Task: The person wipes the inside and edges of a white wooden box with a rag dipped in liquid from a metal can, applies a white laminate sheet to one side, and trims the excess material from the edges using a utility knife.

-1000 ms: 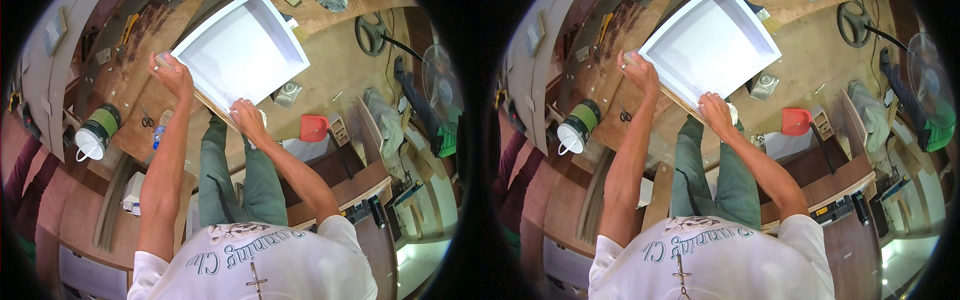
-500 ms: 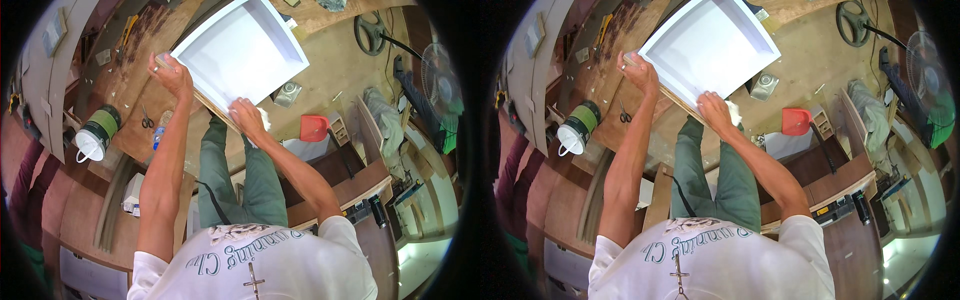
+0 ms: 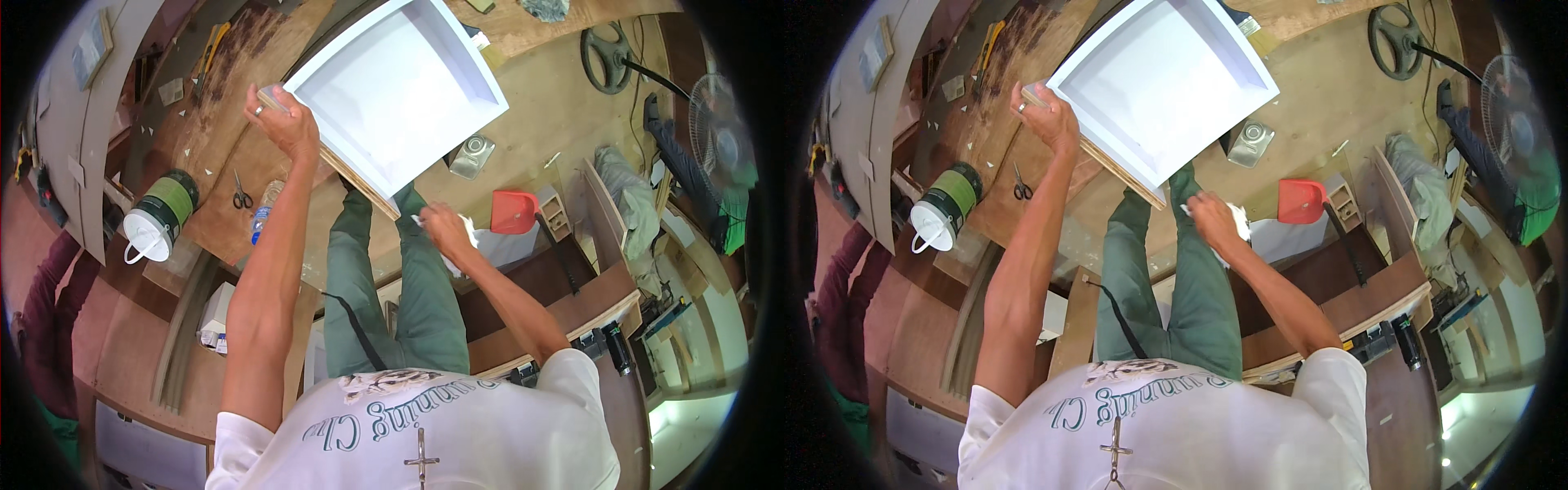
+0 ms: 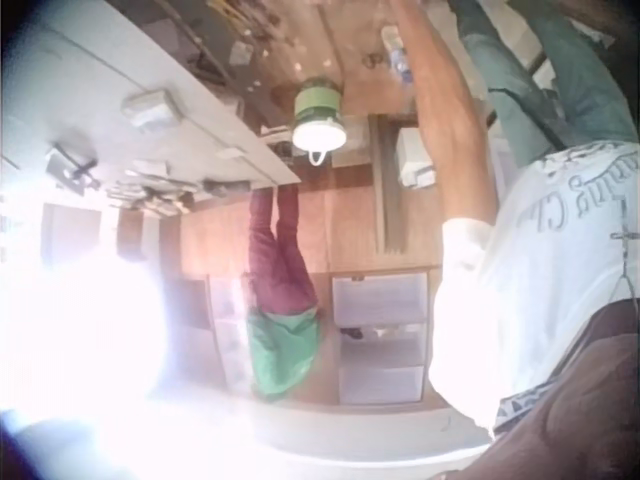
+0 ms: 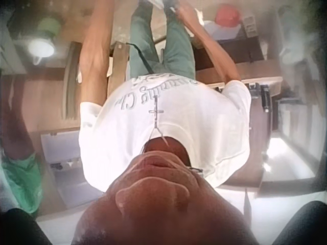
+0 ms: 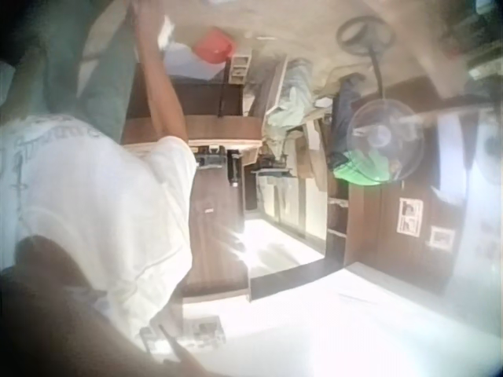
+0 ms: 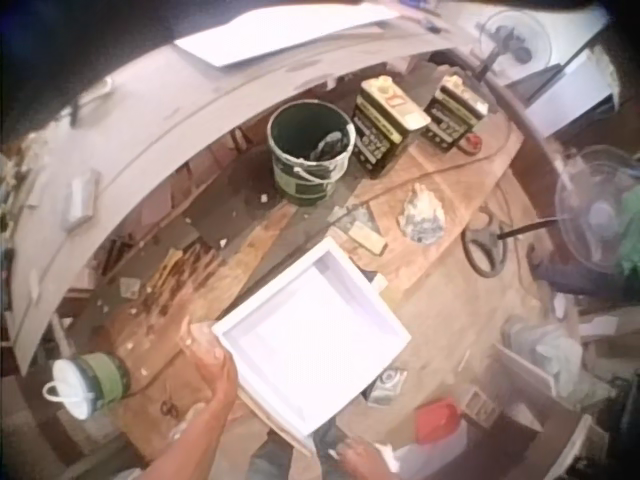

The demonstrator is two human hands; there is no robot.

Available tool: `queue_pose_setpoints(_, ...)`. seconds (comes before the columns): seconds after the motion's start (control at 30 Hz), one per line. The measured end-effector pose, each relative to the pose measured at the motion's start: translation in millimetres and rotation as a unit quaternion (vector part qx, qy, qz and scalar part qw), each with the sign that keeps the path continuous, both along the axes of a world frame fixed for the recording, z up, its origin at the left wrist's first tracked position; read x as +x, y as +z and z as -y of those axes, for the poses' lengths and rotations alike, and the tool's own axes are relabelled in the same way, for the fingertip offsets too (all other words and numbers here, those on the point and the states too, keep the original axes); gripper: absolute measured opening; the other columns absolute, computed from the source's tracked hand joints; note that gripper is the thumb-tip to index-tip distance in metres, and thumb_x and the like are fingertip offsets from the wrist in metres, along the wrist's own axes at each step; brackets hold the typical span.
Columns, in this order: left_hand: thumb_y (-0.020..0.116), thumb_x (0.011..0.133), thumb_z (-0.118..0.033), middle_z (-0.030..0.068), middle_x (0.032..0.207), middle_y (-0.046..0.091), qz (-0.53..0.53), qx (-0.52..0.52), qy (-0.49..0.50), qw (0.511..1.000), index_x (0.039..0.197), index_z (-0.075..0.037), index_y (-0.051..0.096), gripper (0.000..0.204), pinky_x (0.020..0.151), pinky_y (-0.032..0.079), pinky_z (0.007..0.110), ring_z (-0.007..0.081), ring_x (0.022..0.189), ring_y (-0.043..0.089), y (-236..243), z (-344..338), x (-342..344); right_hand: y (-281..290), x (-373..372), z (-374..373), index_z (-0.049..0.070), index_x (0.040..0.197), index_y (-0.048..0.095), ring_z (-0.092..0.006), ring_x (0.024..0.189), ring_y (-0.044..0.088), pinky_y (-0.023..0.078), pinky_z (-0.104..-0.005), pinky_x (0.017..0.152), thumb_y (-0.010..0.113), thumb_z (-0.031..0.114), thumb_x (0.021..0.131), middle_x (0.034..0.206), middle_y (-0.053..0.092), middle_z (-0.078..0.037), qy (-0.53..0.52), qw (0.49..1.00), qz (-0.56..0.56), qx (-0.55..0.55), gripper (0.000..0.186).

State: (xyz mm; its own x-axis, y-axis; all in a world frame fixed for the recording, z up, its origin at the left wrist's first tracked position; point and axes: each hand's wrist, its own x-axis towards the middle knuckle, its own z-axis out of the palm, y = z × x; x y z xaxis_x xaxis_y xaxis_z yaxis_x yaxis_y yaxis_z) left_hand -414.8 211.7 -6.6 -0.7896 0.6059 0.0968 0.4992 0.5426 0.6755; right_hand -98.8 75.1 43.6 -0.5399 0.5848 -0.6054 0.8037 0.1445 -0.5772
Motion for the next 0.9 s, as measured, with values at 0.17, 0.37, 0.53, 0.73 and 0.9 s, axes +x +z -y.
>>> queue_pose_setpoints(0.17,0.056,0.102,-0.022,0.0289,0.131,0.048,0.014,0.001,-0.003,1.000,0.140,0.002,0.043,0.046,0.101,0.044,0.055,0.0470,0.120,0.051,2.2,3.3,-3.2,9.4,-39.8,-38.5,0.003,0.096,0.066,-0.0397,0.094,0.063,0.052,-0.0484,0.082,0.064,0.008,0.092,0.094,0.064,-0.019,-0.103,0.990,-0.076,0.059,0.007)
queue_pose_setpoints(0.37,0.056,0.103,-0.022,0.0282,0.128,0.048,0.011,0.001,-0.017,1.000,0.139,0.002,0.043,0.046,0.100,0.043,0.055,0.0469,0.120,0.050,0.3,-1.5,7.7,-20.2,-82.3,-43.8,0.002,0.096,0.064,-0.0403,0.095,0.062,0.052,-0.0508,0.082,0.063,0.009,0.093,0.099,0.064,-0.020,-0.093,0.985,-0.109,0.091,0.008)
queue_pose_setpoints(0.53,0.056,0.102,-0.020,0.0288,0.130,0.048,0.000,0.005,-0.014,1.000,0.138,0.001,0.044,0.044,0.101,0.042,0.055,0.0473,0.120,0.050,-4.7,1.4,1.6,-14.7,-33.8,-15.0,0.002,0.098,0.064,-0.0412,0.096,0.062,0.052,-0.0511,0.083,0.063,0.009,0.093,0.099,0.064,-0.020,-0.050,0.993,-0.067,0.080,0.009)
queue_pose_setpoints(0.73,0.057,0.101,-0.019,0.0287,0.130,0.048,-0.001,0.003,-0.013,1.000,0.138,0.001,0.043,0.044,0.102,0.042,0.055,0.0482,0.119,0.051,-0.2,-2.2,0.2,-3.4,-88.0,-64.2,0.003,0.100,0.067,-0.0396,0.094,0.061,0.051,-0.0497,0.084,0.069,0.006,0.090,0.096,0.063,-0.019,-0.153,0.972,-0.164,0.074,0.010)
queue_pose_setpoints(0.9,0.056,0.103,-0.024,0.0282,0.131,0.050,-0.020,0.009,-0.019,1.000,0.138,0.004,0.044,0.047,0.106,0.042,0.051,0.0454,0.122,0.052,-7.7,-3.2,4.2,-18.1,-106.2,-62.1,0.002,0.094,0.064,-0.0395,0.095,0.062,0.052,-0.0482,0.083,0.066,0.008,0.090,0.095,0.063,-0.019,-0.139,0.975,-0.140,0.103,0.007)
